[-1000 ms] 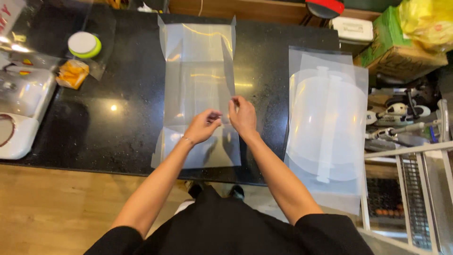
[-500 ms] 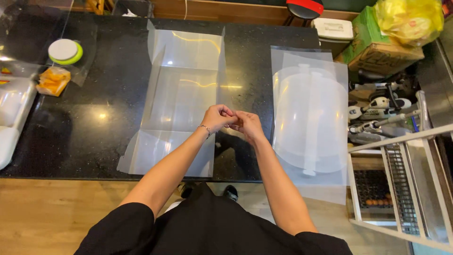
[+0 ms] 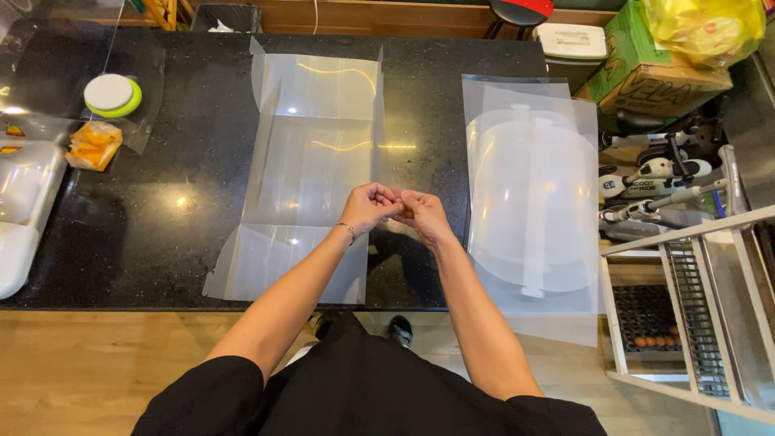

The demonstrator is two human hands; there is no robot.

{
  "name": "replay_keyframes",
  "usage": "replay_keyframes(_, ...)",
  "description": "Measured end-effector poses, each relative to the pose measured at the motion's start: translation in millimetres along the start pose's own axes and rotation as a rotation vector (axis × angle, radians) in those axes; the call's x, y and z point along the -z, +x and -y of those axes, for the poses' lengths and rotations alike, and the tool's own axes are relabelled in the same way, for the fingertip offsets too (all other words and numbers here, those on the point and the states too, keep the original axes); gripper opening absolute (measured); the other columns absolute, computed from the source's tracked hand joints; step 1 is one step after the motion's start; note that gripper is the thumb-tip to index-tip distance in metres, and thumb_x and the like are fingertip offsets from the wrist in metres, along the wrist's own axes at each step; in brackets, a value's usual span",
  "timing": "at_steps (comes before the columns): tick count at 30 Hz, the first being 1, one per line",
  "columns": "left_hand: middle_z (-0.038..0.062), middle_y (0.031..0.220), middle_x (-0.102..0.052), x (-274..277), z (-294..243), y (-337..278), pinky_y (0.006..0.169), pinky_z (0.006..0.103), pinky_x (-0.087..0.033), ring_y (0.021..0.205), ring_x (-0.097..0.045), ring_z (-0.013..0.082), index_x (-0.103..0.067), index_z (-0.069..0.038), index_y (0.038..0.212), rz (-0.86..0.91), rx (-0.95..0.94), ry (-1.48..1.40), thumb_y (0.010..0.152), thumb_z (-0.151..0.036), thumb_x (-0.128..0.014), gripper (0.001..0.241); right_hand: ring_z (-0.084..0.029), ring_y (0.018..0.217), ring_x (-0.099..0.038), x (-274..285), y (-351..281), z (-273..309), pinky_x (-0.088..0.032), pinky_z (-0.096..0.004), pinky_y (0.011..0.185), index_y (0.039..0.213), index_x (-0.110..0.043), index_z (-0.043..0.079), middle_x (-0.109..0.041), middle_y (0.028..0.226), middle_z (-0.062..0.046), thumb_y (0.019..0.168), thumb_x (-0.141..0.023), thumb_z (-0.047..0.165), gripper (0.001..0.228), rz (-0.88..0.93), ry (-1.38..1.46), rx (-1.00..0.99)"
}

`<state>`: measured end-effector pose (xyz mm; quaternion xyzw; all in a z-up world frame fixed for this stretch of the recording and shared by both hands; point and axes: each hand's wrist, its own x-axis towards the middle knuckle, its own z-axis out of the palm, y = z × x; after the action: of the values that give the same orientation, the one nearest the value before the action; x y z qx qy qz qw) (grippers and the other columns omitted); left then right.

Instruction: The person handles large translucent plastic sheets on a black countertop, unfolding and repositioning them, wiping their surfaces with a small cloth or tissue, folding sheets over, and stacking them with other sheets on the counter.

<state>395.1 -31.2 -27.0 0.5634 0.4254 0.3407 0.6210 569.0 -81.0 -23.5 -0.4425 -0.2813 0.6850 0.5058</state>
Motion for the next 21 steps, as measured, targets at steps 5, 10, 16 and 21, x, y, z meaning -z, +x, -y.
replay_keyframes(5,0.000,0.079,-0.070,4.4,-4.9,-6.0,0.064,0.0203,-0.055,0.068,-0.063,0.0042,-0.069,-0.001,0.093,0.011,-0.003,0.002,0.080,-0.008,-0.085,0.022,-0.016,0.089,-0.074,-3.5,-0.9,0.5,-0.062,-0.036,0.089,0.119,-0.068,-0.004,-0.075,0.103,-0.011,0.107,-0.048,0.022,0.035,0.013,-0.025,-0.018)
replay_keyframes(10,0.000,0.080,-0.069,4.8,-0.3,-7.1,0.063,0.0202,-0.053,0.068,-0.061,0.0041,-0.069,-0.001,0.093,0.009,-0.029,0.039,0.080,-0.008,-0.084,0.021,-0.016,0.090,-0.074,-6.5,-4.1,0.6,-0.062,-0.035,0.087,0.117,-0.068,-0.002,-0.076,0.104,-0.010,0.107,-0.048,0.025,0.035,-0.001,-0.043,-0.031)
replay_keyframes(16,-0.001,0.078,-0.066,3.5,-5.1,-9.5,0.062,0.0203,-0.050,0.067,-0.058,0.0040,-0.068,-0.002,0.092,0.007,-0.023,0.033,0.082,-0.013,-0.086,0.023,-0.016,0.091,-0.074,-0.8,-4.0,-0.1,-0.062,-0.034,0.088,0.119,-0.067,-0.003,-0.076,0.105,-0.010,0.107,-0.052,0.023,0.033,0.025,-0.055,-0.035)
replay_keyframes(21,0.000,0.078,-0.068,4.0,-19.5,-15.2,0.062,0.0211,-0.052,0.068,-0.061,0.0052,-0.070,-0.001,0.091,0.024,-0.006,0.076,0.077,-0.011,-0.086,0.024,-0.019,0.092,-0.073,9.8,0.9,-10.8,-0.062,-0.035,0.088,0.127,-0.066,-0.006,-0.073,0.106,-0.013,0.108,-0.052,0.022,0.036,0.004,-0.079,-0.019)
